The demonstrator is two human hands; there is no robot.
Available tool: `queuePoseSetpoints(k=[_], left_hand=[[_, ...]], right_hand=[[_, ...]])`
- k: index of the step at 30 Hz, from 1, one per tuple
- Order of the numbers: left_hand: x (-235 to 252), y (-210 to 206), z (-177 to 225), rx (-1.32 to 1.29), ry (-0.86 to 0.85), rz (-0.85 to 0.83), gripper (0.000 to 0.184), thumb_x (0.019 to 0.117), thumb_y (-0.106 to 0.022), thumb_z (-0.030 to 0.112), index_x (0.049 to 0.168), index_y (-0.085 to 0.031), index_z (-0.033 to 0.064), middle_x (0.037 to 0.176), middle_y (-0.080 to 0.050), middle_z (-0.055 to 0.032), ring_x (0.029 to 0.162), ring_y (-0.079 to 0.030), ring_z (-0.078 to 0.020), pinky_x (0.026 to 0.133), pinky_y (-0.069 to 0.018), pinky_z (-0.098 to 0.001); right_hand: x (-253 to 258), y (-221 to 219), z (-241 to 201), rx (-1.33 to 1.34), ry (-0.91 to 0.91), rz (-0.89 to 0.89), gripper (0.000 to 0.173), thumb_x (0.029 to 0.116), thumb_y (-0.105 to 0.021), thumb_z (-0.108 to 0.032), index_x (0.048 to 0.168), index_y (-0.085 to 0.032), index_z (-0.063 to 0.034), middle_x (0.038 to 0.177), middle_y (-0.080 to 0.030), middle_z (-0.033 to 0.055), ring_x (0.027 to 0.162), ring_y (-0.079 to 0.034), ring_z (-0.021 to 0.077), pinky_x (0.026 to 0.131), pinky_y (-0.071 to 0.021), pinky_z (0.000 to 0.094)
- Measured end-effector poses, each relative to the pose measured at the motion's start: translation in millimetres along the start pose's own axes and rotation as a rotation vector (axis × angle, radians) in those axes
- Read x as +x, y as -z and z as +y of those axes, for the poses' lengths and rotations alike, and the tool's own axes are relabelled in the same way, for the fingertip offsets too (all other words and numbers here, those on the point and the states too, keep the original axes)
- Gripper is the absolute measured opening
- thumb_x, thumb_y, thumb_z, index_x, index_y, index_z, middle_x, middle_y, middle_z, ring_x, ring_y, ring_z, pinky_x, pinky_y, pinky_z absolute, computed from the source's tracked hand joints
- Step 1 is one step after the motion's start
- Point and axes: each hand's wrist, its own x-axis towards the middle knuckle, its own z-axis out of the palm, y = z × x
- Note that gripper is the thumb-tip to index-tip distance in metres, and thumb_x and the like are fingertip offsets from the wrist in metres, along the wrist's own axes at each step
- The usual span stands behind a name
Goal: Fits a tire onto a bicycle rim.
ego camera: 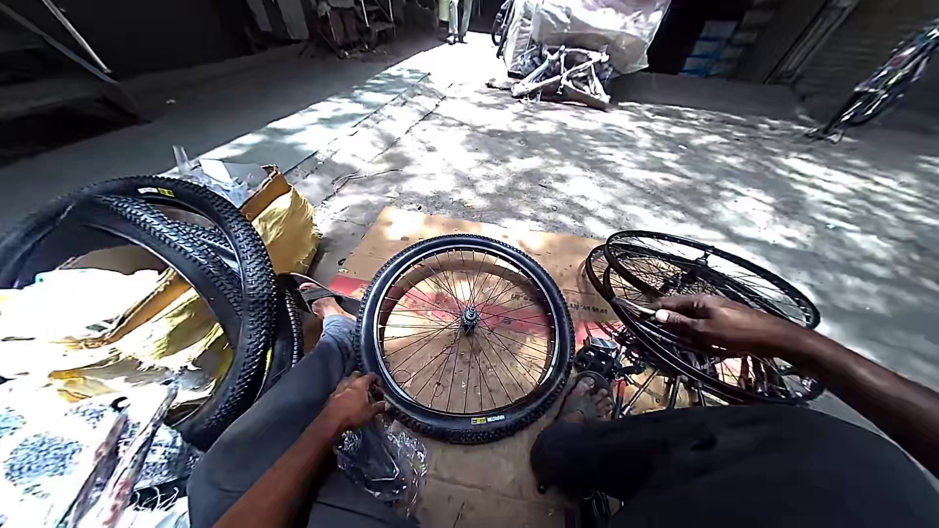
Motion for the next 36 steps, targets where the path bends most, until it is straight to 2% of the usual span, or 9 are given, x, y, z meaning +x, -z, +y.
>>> queuePoseSetpoints(k=[2,5,10,16,22,26,30,33,36], left_hand=[[28,0,-8,0.061,-0.022,0.059,0.064,0.0873,-0.079,0.042,0.141,-0.06,0.0123,0.149,-0.049,-0.023,0.14,-0.044,-0.0417,0.113,-0.0405,-0.0585],[77,-9,-22,0.135,-0.115,0.16,0.067,0.0886,-0.078,0.042,0.143,-0.057,0.0099,0.151,-0.048,-0.0208,0.146,-0.039,-0.0393,0.117,-0.038,-0.0556],[159,-16,-43,0.241,-0.282,0.401,0.084,0.0816,-0.078,0.059,0.148,-0.053,0.0137,0.158,-0.042,-0.0199,0.152,-0.029,-0.0417,0.121,-0.0265,-0.0616],[219,-11,-45,0.325,-0.39,0.488,0.094,0.0761,-0.056,0.084,0.136,-0.063,0.0117,0.125,-0.061,-0.0273,0.127,-0.05,-0.0524,0.118,-0.0272,-0.0654],[229,-24,-53,0.284,-0.367,0.476,0.092,0.0771,-0.055,0.083,0.138,-0.061,0.0139,0.146,-0.05,-0.0251,0.14,-0.039,-0.051,0.121,-0.0178,-0.0663],[230,-23,-55,0.28,-0.359,0.486,0.094,0.0757,-0.053,0.085,0.137,-0.063,0.0143,0.147,-0.052,-0.0236,0.151,-0.025,-0.0493,0.123,-0.0134,-0.0659],[229,-21,-52,0.309,-0.352,0.465,0.095,0.074,-0.058,0.084,0.138,-0.062,0.0137,0.14,-0.058,-0.0244,0.151,-0.023,-0.0512,0.124,-0.0092,-0.0651],[229,-21,-52,0.33,-0.325,0.443,0.09,0.0741,-0.065,0.078,0.139,-0.061,0.0154,0.14,-0.058,-0.0224,0.152,-0.022,-0.0481,0.126,-0.0077,-0.0626],[232,-23,-55,0.318,-0.323,0.46,0.087,0.0717,-0.067,0.077,0.133,-0.065,0.0154,0.137,-0.062,-0.0185,0.152,-0.026,-0.0447,0.126,-0.0091,-0.0598]], right_hand=[[45,-13,-15,-0.324,0.102,-0.209,0.014,0.1016,-0.066,-0.024,0.112,-0.075,-0.0227,0.083,-0.072,0.0018,0.073,-0.069,0.0192,0.072,-0.0576,0.0469],[117,-84,-23,-0.63,0.199,-0.6,0.027,0.0987,-0.065,-0.025,0.124,-0.072,-0.0266,0.094,-0.074,0.0079,0.088,-0.07,0.0298,0.081,-0.0537,0.0566],[206,-215,-20,-0.695,0.019,-0.853,0.023,0.097,-0.063,-0.023,0.11,-0.073,-0.0069,0.108,-0.071,0.0193,0.106,-0.067,0.0402,0.091,-0.0505,0.0636],[273,-265,-10,-0.699,0.124,-1.116,0.019,0.0932,-0.069,-0.02,0.104,-0.075,-0.0051,0.106,-0.071,0.0185,0.104,-0.067,0.0395,0.089,-0.0504,0.064],[320,-300,-22,-0.835,0.112,-1.492,0.022,0.098,-0.063,-0.027,0.11,-0.076,-0.0143,0.091,-0.07,0.0114,0.081,-0.066,0.028,0.076,-0.0524,0.0545],[333,-309,-46,-0.79,-0.157,-1.501,0.024,0.0933,-0.067,-0.035,0.095,-0.075,-0.0117,0.071,-0.062,0.0048,0.059,-0.056,0.0171,0.062,-0.05,0.04],[330,-320,-50,-0.826,-0.298,-1.438,0.036,0.0873,-0.074,-0.042,0.075,-0.069,-0.009,0.059,-0.057,0.0032,0.051,-0.054,0.0166,0.056,-0.0484,0.039],[323,-325,-47,-0.841,-0.256,-1.443,0.033,0.0869,-0.074,-0.042,0.077,-0.071,-0.0103,0.061,-0.059,0.0027,0.052,-0.055,0.0159,0.057,-0.0476,0.0387],[301,-318,-37,-0.777,-0.09,-1.482,0.024,0.0976,-0.064,-0.033,0.1,-0.074,-0.0112,0.074,-0.063,0.0051,0.062,-0.058,0.0178,0.064,-0.0493,0.0409]])
